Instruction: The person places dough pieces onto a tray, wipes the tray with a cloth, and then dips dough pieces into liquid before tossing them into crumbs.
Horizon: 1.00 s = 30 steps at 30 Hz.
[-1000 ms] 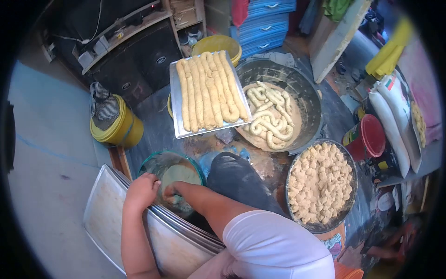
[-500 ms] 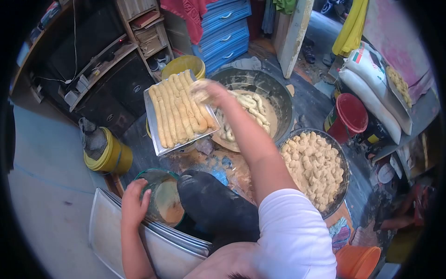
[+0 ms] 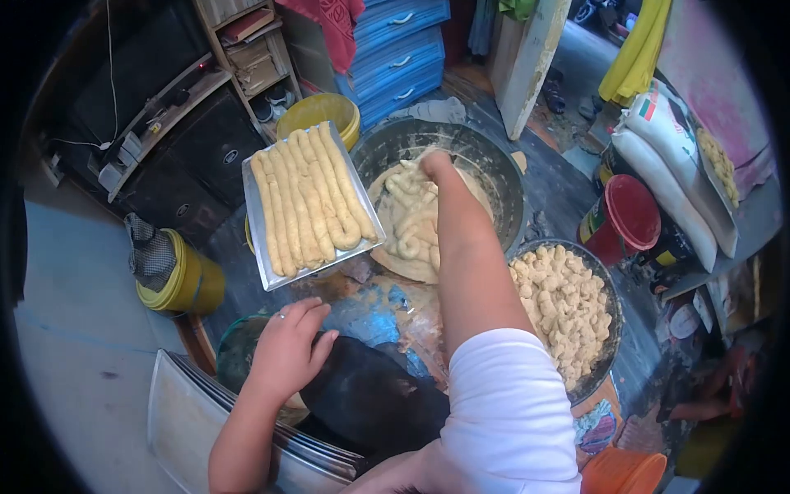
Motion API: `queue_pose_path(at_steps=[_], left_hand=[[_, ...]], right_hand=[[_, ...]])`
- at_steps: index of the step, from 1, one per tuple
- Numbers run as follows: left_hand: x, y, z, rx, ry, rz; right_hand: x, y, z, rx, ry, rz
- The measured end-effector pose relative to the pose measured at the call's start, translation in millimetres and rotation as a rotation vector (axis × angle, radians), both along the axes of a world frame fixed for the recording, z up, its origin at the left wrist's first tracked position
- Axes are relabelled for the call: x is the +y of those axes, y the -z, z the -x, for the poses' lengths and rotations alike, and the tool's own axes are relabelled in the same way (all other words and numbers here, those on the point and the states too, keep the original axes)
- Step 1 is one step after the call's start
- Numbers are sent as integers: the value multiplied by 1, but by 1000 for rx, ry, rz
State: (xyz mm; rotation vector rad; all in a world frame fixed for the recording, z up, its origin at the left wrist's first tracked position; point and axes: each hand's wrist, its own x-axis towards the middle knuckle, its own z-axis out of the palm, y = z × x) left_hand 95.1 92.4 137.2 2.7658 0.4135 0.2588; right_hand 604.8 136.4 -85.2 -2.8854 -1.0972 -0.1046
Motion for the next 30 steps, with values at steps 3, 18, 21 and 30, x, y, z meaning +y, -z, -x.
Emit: queue_pose_path(at_steps=[3, 18, 21, 30], left_hand=[[0, -2, -14, -17, -21, 38], [8, 10, 4, -108, -103, 50], [14, 4, 11, -129, -143, 23], [91, 24, 106, 358, -505, 27]], right_hand=[[3, -41, 32, 396, 440, -1064], [-106, -8, -3, -12, 370, -917], [-78, -48, 33, 337, 178, -872], [82, -152, 361, 765, -1181, -412]])
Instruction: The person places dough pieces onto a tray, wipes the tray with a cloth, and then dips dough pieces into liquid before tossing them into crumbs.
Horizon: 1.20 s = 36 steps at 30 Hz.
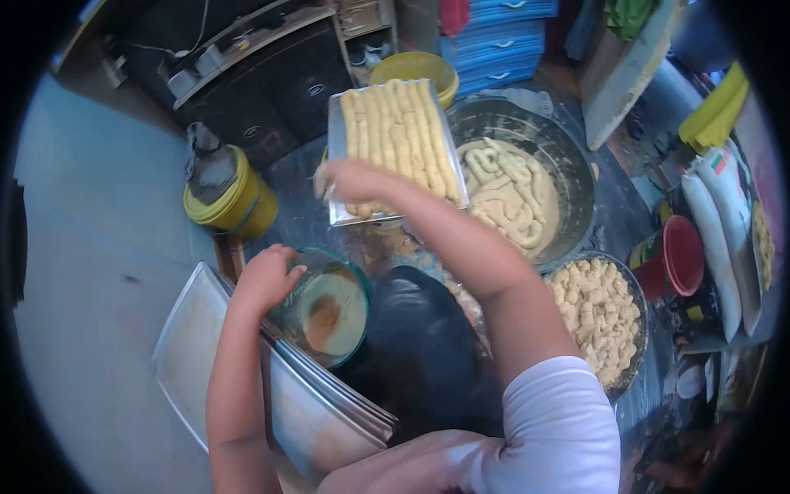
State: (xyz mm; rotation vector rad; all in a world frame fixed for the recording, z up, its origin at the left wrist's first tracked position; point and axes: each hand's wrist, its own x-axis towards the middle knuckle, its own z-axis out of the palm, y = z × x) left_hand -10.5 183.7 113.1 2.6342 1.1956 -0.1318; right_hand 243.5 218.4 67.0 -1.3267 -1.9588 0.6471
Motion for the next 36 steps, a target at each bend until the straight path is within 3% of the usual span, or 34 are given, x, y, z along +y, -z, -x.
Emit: queue_pose_path(at_steps=[1, 2, 3, 4, 7, 10, 13, 21, 26, 30, 36], left_hand=[[3, 3, 11, 91, -38, 16], [3, 4, 21, 91, -50, 18], [2, 6, 30, 177, -111, 69], [2, 7, 36, 261, -165, 119], [-2, 8, 41, 169, -169, 108], [-4, 6, 39, 191, -180, 113], [-1, 14, 40, 198, -190, 118], [1, 2, 38, 171, -235, 137], [0, -2, 40, 140, -230, 150], [-1, -3, 43, 119, -190, 131], [-3, -12, 49, -10, -186, 108]], right_hand=[[25, 31, 42, -136, -309, 35], [33, 50, 90, -417, -423, 179], [38, 79, 132, -526, -437, 467], [29, 101, 157, -572, -475, 501], [-6, 139, 183, -714, -458, 652], [-56, 193, 205, -306, 127, 877], [-71, 242, 239, -147, 296, 913], [-88, 281, 293, -13, 306, 994], [-63, 281, 299, 371, 289, 998], [-49, 275, 299, 571, 76, 950], [-40, 271, 286, 763, -54, 855]])
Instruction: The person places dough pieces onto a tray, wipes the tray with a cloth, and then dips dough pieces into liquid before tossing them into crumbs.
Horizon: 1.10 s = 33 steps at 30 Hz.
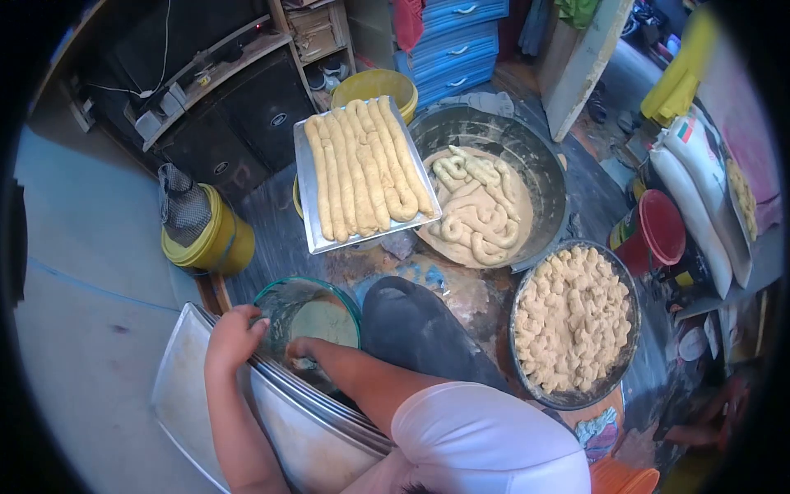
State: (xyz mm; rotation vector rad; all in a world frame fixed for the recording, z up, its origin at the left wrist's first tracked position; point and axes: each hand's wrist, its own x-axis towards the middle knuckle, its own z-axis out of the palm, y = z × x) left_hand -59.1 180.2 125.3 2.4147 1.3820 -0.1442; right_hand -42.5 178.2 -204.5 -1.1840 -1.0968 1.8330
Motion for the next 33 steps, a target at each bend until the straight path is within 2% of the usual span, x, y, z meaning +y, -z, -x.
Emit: queue_pose_path(at_steps=[3, 5, 7, 8, 10, 12, 14, 16, 18, 20, 22, 24, 25, 28, 33], left_hand=[[6, -6, 7, -154, -5, -27], [7, -16, 18, -359, -77, -32], [3, -34, 33, -438, -158, -70], [-2, -42, 42, -524, -201, -87], [-17, -50, 73, -549, -282, -213], [-31, -42, 126, -539, -487, -372], [-59, -29, 183, -476, -642, -498], [-101, -13, 232, -293, -782, -621], [-132, 31, 306, -315, -1009, -607], [-169, 51, 340, -520, -1097, -475], [-202, 53, 333, -611, -1175, -195], [-228, 67, 334, -1324, -1206, 369], [-236, 59, 311, -1314, -1206, 378], [-245, 19, 230, -1502, -1101, 472], [-244, -8, 182, -1489, -1142, 409]], right_hand=[[8, -5, -7, 51, 19, -42], [16, -23, -7, 502, 491, 364], [14, -45, -10, 906, 611, 513], [12, -62, -9, 903, 566, 516], [1, -94, -5, 981, 671, 350], [4, -87, 5, 1000, 637, 351], [6, -87, 9, 1030, 624, 343], [5, -89, 5, 941, 711, 348], [6, -85, 14, 944, 746, 317], [1, -91, 19, 1020, 812, 329], [1, -86, 21, 1046, 803, 301], [-3, -82, 24, 1070, 805, 278], [-3, -83, 24, 1099, 785, 296], [-3, -97, 20, 1202, 766, 303], [1, -113, 11, 1194, 746, 246]])
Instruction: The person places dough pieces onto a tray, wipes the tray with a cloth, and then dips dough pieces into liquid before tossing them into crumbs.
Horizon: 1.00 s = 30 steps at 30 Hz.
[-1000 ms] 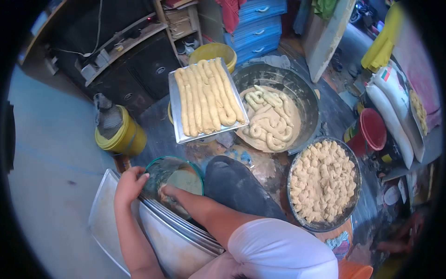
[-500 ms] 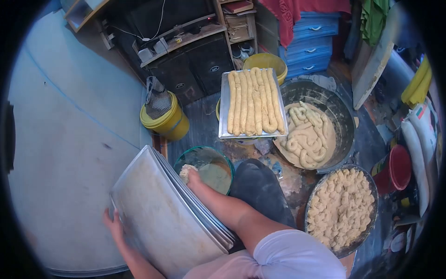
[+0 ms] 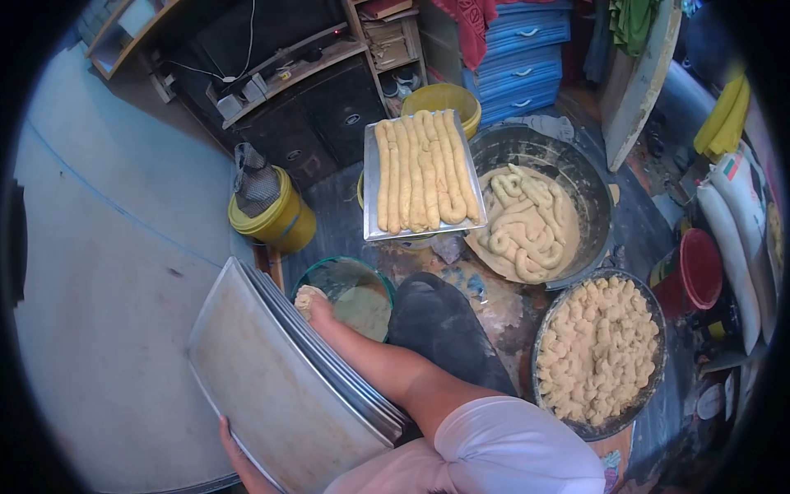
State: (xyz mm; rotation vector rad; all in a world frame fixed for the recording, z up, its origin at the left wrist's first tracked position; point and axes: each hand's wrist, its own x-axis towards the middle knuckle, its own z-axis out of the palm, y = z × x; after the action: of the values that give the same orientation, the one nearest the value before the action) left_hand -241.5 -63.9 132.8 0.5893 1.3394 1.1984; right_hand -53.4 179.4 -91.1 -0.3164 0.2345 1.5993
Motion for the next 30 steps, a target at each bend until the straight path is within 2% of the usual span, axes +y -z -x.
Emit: queue_pose_path(at_steps=[5, 7, 9, 11, 12, 14, 16, 19, 21, 22, 23, 25, 27, 29, 30], left_hand=[[3, -13, -21, 36, -44, -9], [6, -17, -29, 54, -57, -16], [11, -17, -34, 73, -69, -26], [19, -4, -22, 102, -111, -9], [25, 5, -14, 123, -154, 9], [43, 19, 5, 108, -128, 41], [50, 25, 8, 92, -100, 73], [66, 15, -26, 63, -71, 73], [70, 2, -53, 87, -64, 57], [77, 7, -49, 85, -63, 50], [86, 18, -42, 47, -34, 82], [101, 36, -34, 3, -3, 112], [115, 51, -31, 3, 14, 152], [125, 67, -31, -4, 26, 132], [131, 78, -30, -8, 39, 116]], right_hand=[[3, 15, -2, 110, -64, -116], [1, 14, -7, -19, -22, -179], [-2, 5, -8, -59, -2, -96], [-1, 5, -2, -504, 182, -88], [-1, 4, -4, -501, 180, -88], [-1, -7, -20, -10, 89, 18], [3, -6, -35, -25, 97, -24], [5, -15, -62, -22, 140, -56], [2, -25, -84, -142, 186, -73], [15, 3, -82, -573, 299, -98], [16, 5, -88, -575, 301, -102], [17, 11, -109, -162, 261, -165], [17, 20, -123, -191, 235, -220], [17, 21, -133, -107, 229, -134], [18, 22, -138, -146, 218, -119]])
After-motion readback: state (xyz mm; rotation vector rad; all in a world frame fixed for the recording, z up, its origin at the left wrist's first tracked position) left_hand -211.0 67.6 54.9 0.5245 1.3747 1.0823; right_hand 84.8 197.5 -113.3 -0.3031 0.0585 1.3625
